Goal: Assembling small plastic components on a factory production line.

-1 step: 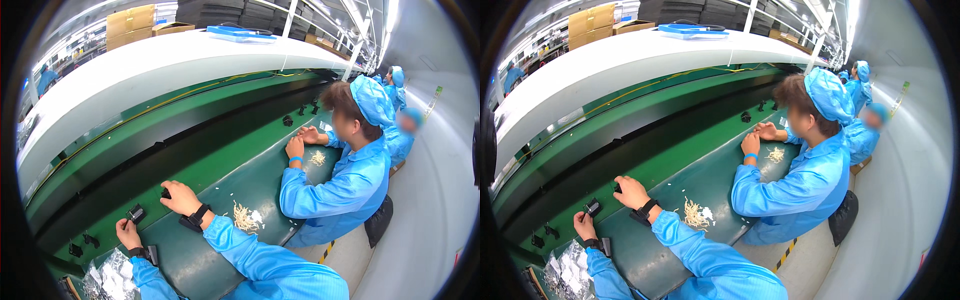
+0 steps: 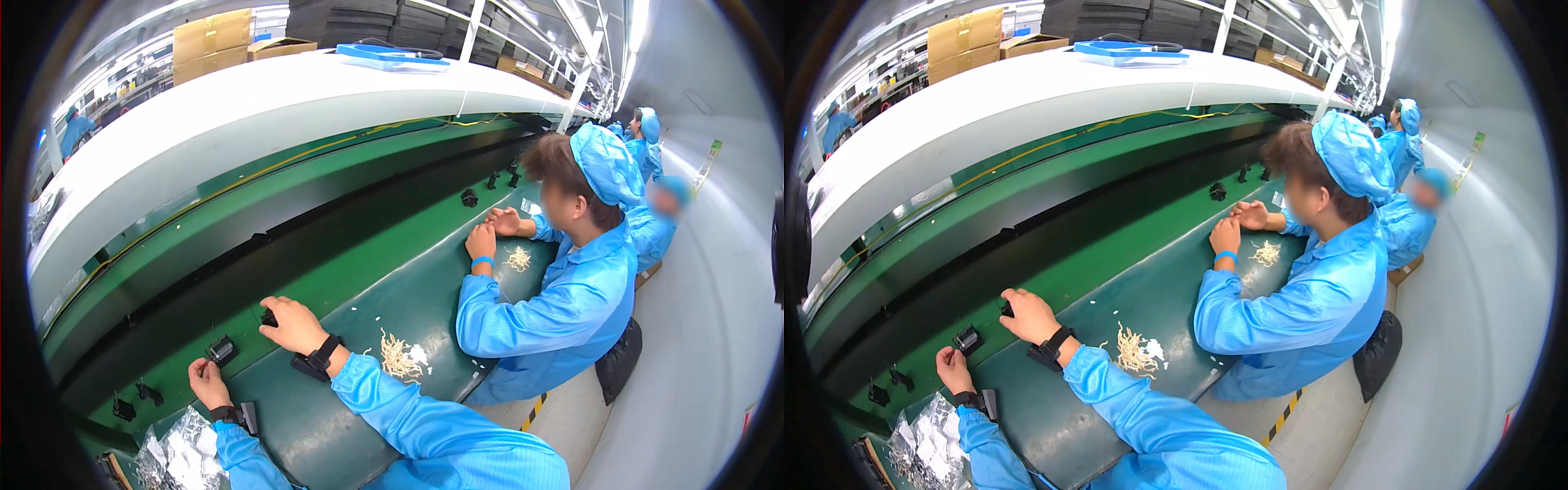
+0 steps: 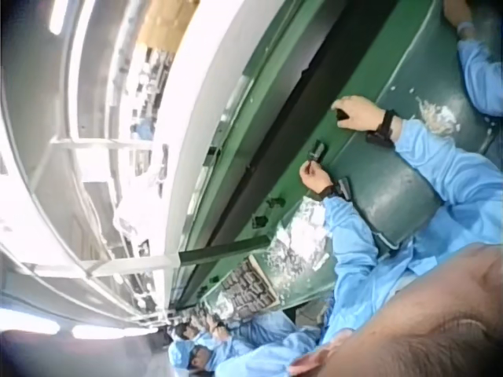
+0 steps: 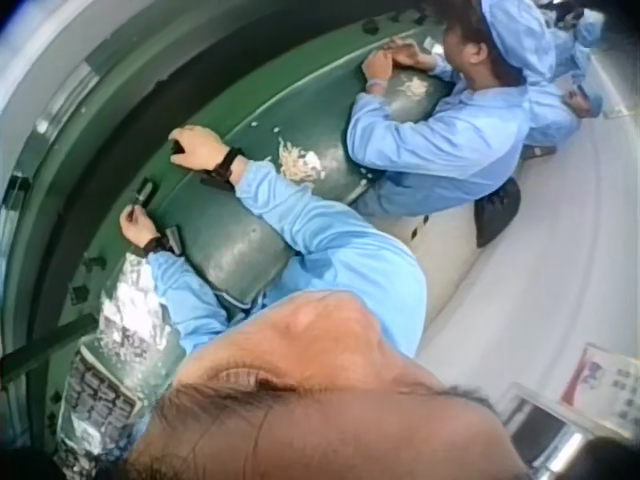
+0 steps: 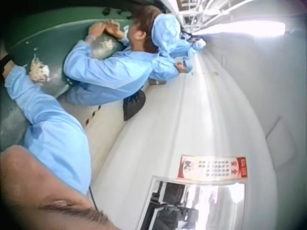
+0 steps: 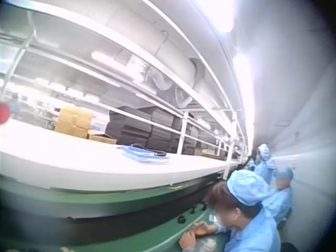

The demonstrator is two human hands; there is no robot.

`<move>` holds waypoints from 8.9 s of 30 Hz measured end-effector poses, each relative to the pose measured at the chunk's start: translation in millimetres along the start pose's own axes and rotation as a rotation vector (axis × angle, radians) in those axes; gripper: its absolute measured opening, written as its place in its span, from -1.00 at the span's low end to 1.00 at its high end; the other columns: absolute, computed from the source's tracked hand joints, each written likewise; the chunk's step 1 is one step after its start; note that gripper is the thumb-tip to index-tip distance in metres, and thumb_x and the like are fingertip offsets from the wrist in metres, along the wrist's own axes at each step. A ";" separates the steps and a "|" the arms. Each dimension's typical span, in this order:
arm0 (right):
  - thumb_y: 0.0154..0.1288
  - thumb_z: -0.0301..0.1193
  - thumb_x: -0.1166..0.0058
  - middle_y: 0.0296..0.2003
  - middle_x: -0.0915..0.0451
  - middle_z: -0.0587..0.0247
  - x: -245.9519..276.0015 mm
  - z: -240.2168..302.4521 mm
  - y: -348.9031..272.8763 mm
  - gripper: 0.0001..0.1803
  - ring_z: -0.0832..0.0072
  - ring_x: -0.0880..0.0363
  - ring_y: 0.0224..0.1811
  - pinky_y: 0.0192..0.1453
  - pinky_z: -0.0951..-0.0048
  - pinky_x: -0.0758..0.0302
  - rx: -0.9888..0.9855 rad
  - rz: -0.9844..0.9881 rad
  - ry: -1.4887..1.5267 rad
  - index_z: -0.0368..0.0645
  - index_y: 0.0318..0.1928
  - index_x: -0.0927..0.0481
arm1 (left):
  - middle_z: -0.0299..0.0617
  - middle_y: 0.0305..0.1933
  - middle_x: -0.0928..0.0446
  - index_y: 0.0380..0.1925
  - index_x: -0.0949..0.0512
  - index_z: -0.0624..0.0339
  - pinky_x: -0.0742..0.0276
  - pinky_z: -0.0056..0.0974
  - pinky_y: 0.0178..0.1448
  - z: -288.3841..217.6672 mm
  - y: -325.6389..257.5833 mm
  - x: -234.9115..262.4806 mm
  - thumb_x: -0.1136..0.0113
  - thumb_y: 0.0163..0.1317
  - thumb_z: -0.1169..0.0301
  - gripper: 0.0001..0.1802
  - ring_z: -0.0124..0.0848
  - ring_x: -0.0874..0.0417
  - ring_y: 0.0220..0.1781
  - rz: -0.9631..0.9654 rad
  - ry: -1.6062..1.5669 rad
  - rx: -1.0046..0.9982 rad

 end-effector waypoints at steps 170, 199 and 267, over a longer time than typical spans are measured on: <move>0.19 -0.72 -0.36 -0.03 -0.69 -0.06 73.3 183.2 -80.4 -0.78 0.38 -0.76 -0.18 -0.26 0.46 -0.76 0.365 -0.043 0.375 -0.37 -0.15 -0.67 | -0.01 -0.11 -0.68 0.08 -0.54 0.33 -0.78 -0.25 0.00 -293.6 -187.9 -44.3 -0.31 0.23 0.66 -0.61 -0.26 -0.81 -0.08 0.301 0.247 -0.639; 0.22 -0.70 -0.35 -0.08 -0.70 -0.03 73.4 179.2 -76.0 -0.83 0.37 -0.76 -0.18 -0.24 0.44 -0.76 0.321 -0.097 0.326 -0.36 -0.17 -0.69 | 0.05 -0.06 -0.68 0.13 -0.59 0.32 -0.72 -0.18 -0.14 -304.2 -194.6 -48.5 -0.41 0.17 0.64 -0.52 -0.05 -0.76 -0.12 0.360 0.285 -0.723; 0.14 -0.42 -0.47 -0.43 -0.60 0.16 70.5 218.0 -93.5 -0.77 0.26 -0.62 -0.37 0.06 0.09 -0.77 0.861 -0.075 0.225 -0.26 -0.34 -0.65 | 0.02 -0.10 -0.67 0.17 -0.60 0.30 -0.73 -0.26 -0.12 -305.5 -186.5 -38.6 -0.41 0.14 0.72 -0.47 -0.21 -0.78 -0.13 0.378 0.210 -0.728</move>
Point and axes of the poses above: each hand's wrist, its own y-axis towards the middle knuckle, its own x-axis out of the back of the hand, z = x × y, the point moved 9 cm from there along y, towards the middle knuckle
